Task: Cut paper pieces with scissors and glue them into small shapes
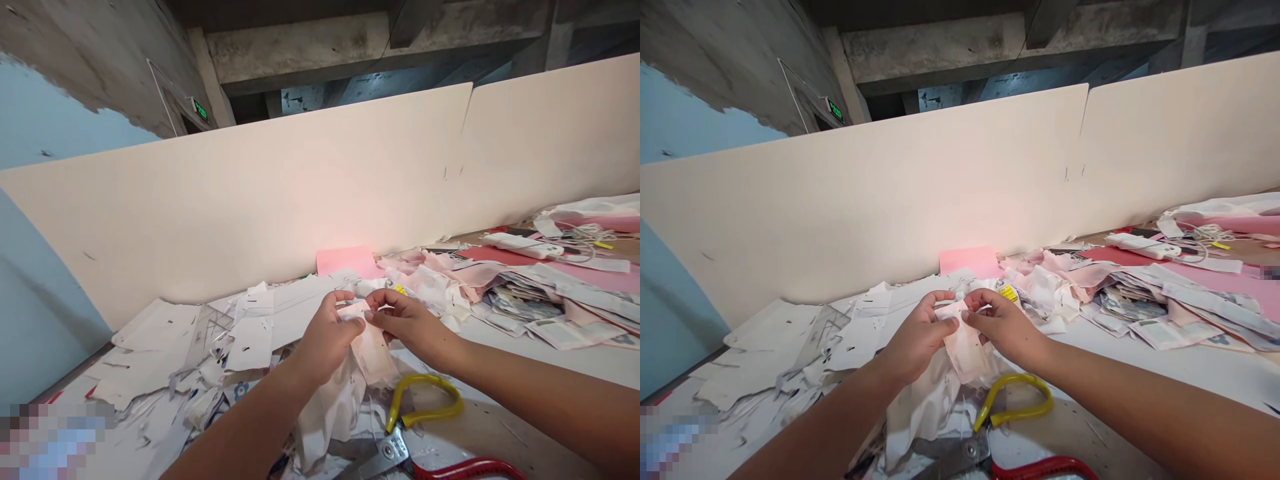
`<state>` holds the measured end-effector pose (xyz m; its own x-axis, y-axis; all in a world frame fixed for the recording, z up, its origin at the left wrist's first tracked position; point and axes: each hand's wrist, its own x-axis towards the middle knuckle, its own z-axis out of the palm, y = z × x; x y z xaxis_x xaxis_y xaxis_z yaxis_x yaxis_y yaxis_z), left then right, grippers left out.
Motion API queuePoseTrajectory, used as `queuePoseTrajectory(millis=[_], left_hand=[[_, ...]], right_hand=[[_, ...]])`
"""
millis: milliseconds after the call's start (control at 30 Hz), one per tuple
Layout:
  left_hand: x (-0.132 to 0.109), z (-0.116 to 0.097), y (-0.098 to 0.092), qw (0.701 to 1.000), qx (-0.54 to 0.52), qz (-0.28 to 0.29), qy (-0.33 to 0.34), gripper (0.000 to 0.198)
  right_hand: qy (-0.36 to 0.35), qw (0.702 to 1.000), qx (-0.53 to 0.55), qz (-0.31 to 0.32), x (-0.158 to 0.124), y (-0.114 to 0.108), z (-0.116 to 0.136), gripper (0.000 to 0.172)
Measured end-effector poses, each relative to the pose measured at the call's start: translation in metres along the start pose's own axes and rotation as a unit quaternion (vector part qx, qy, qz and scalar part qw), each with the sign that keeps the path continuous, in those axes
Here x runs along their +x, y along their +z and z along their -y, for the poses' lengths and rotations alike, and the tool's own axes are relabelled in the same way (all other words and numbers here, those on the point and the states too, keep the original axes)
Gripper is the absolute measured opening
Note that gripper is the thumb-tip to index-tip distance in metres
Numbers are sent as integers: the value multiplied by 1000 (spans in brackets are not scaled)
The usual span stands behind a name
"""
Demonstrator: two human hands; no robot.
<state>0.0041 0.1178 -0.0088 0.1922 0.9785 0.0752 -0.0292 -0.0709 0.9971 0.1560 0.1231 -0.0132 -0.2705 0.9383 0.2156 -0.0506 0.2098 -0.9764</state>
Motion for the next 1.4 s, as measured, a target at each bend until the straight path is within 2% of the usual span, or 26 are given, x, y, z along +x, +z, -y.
queuePoseTrajectory(millis=[100, 233, 367, 433, 533, 633, 767, 867, 1033, 1100, 1267, 1400], left_hand=[[0, 1, 3, 999, 1, -35, 14, 36], [-6, -5, 12, 997, -14, -77, 28, 30], [-12, -13, 16, 998, -8, -35, 60, 23], [-11, -14, 13, 996, 22, -24, 88, 20], [-6, -12, 4, 988, 101, -42, 105, 19], [-1, -9, -2, 985, 142, -38, 95, 21], [2, -9, -5, 985, 147, -24, 88, 23], [5, -8, -9, 982, 162, -11, 97, 28], [15, -1, -24, 983, 172, 44, 48, 33], [18, 1, -26, 983, 176, 42, 41, 29], [18, 2, -25, 984, 166, -14, 55, 26], [18, 5, -25, 990, 137, 4, 42, 34]], right_hand=[[-26, 1000, -4, 6, -3, 2, -2, 16], [-42, 998, 13, 35, -5, 6, -5, 21], [-27, 998, 41, 41, -5, 7, -7, 30], [-33, 998, 23, 46, -4, 6, -8, 28], [-45, 997, -16, 58, -5, 6, -11, 20], [-36, 997, -40, 50, -5, 5, -14, 21], [-7, 998, -51, 39, -3, 4, -20, 33], [9, 998, -49, 44, -2, 3, -24, 35], [34, 998, -20, 56, 1, 2, -32, 33], [36, 998, -10, 54, 3, 1, -33, 34], [44, 998, -8, 55, 8, -3, -30, 29], [48, 998, -9, 51, 10, -6, -27, 18]])
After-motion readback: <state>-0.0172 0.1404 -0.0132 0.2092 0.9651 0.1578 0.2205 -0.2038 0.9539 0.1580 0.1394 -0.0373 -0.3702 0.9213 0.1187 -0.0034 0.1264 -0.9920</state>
